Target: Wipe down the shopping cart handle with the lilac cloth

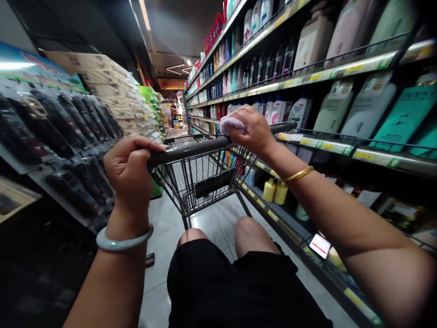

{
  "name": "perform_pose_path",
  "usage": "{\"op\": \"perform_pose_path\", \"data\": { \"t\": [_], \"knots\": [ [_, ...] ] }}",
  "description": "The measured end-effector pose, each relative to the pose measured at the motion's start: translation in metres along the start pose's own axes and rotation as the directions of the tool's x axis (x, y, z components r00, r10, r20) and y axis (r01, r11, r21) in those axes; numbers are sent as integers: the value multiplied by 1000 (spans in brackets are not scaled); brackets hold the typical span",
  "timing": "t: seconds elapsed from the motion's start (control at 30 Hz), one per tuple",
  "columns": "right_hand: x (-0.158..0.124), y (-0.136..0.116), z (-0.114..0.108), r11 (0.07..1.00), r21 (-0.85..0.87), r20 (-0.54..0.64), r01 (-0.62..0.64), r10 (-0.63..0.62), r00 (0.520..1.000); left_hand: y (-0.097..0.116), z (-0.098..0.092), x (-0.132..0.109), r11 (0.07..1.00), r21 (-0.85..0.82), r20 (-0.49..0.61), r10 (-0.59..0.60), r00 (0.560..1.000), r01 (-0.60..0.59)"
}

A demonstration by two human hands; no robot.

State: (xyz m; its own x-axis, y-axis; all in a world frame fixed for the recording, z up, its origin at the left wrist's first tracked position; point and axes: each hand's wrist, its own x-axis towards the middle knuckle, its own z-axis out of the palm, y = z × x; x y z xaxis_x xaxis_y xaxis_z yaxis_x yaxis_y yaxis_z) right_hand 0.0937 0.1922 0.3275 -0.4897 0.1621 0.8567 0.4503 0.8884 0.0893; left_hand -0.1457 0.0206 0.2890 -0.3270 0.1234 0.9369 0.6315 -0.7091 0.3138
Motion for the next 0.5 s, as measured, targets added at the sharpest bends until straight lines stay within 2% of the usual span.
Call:
{"op": "perform_pose_path", "data": {
  "t": [0.13,0.37,0.5],
  "knots": [
    [6,12,-2,987,-110,98,-118,129,987,-7,-1,3,1000,5,66,-9,998,9],
    [25,28,22,974,-87,116,-208,217,969,-30,-14,18,999,32,155,-44,987,40],
    [35,13,38,965,-74,120,-253,261,958,-54,-25,32,984,81,160,-172,972,160]
  ]
}}
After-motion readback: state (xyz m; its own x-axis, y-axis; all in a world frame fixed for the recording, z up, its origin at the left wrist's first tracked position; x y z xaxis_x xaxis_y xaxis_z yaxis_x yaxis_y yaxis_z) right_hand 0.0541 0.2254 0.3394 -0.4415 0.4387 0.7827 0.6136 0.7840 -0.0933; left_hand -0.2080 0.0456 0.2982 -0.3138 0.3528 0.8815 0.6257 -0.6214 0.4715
